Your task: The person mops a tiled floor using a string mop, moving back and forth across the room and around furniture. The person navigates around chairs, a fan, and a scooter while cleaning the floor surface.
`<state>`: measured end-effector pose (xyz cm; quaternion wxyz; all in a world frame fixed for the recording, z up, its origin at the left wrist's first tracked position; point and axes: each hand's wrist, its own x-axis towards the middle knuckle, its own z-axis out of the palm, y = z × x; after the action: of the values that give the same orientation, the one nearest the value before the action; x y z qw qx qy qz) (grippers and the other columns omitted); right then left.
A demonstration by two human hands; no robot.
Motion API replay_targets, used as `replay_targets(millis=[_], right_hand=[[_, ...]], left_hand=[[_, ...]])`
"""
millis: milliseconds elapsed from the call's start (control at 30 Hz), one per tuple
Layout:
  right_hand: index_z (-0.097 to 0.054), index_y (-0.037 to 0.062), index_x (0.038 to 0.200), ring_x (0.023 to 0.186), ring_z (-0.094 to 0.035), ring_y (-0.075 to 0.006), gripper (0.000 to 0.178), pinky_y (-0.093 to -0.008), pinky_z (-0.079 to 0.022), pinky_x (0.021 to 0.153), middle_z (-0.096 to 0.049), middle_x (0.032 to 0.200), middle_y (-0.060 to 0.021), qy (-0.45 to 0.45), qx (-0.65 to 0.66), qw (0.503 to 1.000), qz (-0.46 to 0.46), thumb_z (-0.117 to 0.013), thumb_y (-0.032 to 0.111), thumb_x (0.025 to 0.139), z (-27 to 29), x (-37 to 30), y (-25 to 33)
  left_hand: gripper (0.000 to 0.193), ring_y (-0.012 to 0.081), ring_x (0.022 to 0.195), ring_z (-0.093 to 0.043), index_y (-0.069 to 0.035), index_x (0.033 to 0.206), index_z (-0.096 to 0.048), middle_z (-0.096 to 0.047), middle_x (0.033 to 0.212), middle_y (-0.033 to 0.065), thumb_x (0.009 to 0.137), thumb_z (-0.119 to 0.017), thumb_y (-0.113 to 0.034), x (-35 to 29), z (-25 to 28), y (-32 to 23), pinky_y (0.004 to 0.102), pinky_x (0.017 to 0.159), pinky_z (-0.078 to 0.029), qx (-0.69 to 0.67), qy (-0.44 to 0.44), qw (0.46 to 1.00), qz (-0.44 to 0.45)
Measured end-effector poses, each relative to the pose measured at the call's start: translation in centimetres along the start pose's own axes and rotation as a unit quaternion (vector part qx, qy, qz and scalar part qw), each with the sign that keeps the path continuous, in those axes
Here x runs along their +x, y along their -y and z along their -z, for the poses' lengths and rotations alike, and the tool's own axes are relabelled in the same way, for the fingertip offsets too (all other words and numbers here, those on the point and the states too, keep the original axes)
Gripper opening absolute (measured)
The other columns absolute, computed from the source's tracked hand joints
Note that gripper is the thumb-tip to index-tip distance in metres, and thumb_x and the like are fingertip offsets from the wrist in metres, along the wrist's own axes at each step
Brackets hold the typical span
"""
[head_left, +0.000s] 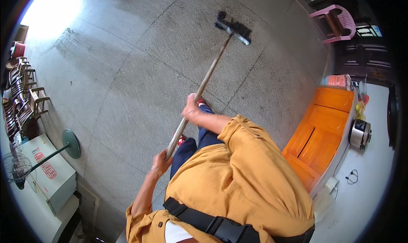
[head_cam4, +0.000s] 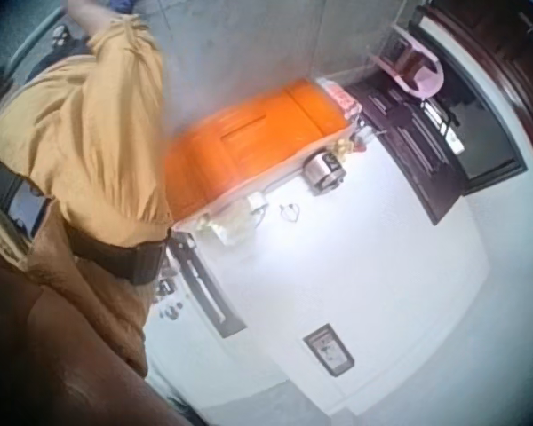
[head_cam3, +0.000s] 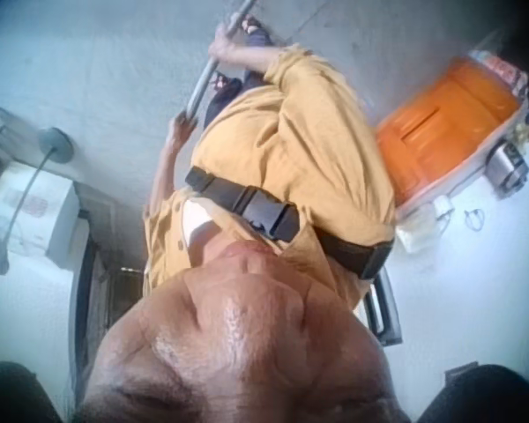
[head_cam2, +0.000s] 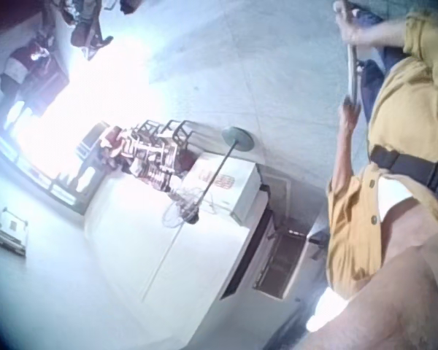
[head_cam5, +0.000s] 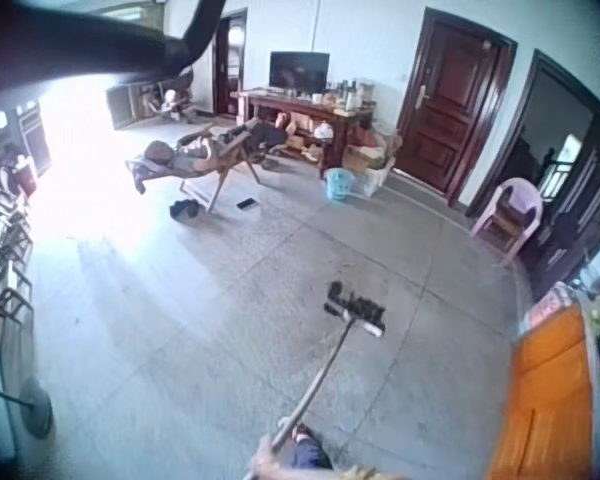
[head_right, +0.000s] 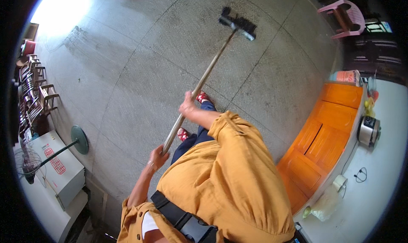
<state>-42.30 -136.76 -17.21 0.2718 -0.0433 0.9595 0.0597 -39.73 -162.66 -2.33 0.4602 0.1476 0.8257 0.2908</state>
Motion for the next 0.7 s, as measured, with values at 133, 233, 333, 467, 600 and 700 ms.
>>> replay_targets(millis=[133, 233, 333, 467, 600, 700], right_hand=[[-0.045, 0.0129, 0.068, 0.065, -0.047, -0.0233, 0.01, -0.0366, -0.039, 0.057, -0.048, 0.073, -0.0058, -0.052, 0.143, 0.957, 0.245, -0.053, 0.019, 0.066, 1.1, -5.0, 16.8], [-0.044, 0.0153, 0.058, 0.06, -0.052, -0.019, 0.017, -0.0292, -0.044, 0.053, -0.05, 0.063, -0.0031, -0.167, 0.528, 0.638, 0.534, -0.058, 0.025, 0.061, -2.8, -4.7, 31.6], [-0.049, 0.008, 0.073, 0.073, -0.056, -0.0284, 0.033, -0.04, -0.044, 0.062, -0.055, 0.071, -0.0096, -0.096, 0.403, 0.75, 0.516, -0.065, 0.035, 0.064, 10.4, -12.0, 31.8], [-0.05, 0.0069, 0.076, 0.074, -0.055, -0.0308, 0.033, -0.0411, -0.044, 0.065, -0.055, 0.072, -0.0117, -0.087, 0.458, 0.731, 0.499, -0.064, 0.034, 0.066, 12.7, -14.5, 30.8], [-0.052, 0.0068, 0.076, 0.073, -0.057, -0.031, 0.027, -0.0409, -0.045, 0.064, -0.057, 0.071, -0.0133, -0.122, 0.442, 0.757, 0.466, -0.061, 0.03, 0.067, 10.4, -14.5, 25.8], [-0.053, 0.0078, 0.074, 0.068, -0.059, -0.0311, 0.021, -0.0422, -0.046, 0.061, -0.059, 0.069, -0.013, -0.149, 0.427, 0.779, 0.434, -0.059, 0.027, 0.067, 4.7, -13.0, 20.4]], left_hand=[[0.038, 0.0063, 0.063, -0.044, -0.003, 0.101, -0.057, -0.053, 0.066, 0.0047, 0.069, -0.07, -0.02, -15.0, 6.0, 9.6, 0.0258, 0.055, -0.042, 0.1, 0.048, 0.99, 0.086], [0.026, 0.004, 0.058, -0.041, 0.001, 0.09, -0.061, -0.047, 0.06, -0.0039, 0.072, -0.068, -0.018, -27.4, 12.1, 9.5, 0.0223, 0.048, -0.037, 0.0, 0.01, 0.974, 0.228], [0.014, 0.0024, 0.046, -0.039, 0.0, 0.082, -0.065, -0.045, 0.052, -0.0048, 0.073, -0.061, -0.01, -35.8, 16.5, 10.1, 0.0195, 0.039, -0.03, -0.022, -0.077, 0.956, 0.283], [0.017, 0.0018, 0.044, -0.04, 0.003, 0.083, -0.064, -0.047, 0.051, -0.0047, 0.072, -0.064, -0.009, -36.1, 16.7, 3.2, 0.0186, 0.037, -0.029, -0.022, -0.099, 0.955, 0.28], [0.013, 0.0022, 0.043, -0.039, 0.003, 0.078, -0.062, -0.045, 0.052, -0.0057, 0.073, -0.063, -0.008, -32.3, 14.1, 3.7, 0.0193, 0.037, -0.026, -0.008, -0.078, 0.975, 0.208], [0.029, 0.0029, 0.045, -0.042, 0.002, 0.098, -0.061, -0.047, 0.056, -0.0045, 0.074, -0.065, -0.012, -26.1, 9.4, -1.0, 0.0186, 0.037, -0.031, -0.081, -0.066, 0.955, 0.278]])
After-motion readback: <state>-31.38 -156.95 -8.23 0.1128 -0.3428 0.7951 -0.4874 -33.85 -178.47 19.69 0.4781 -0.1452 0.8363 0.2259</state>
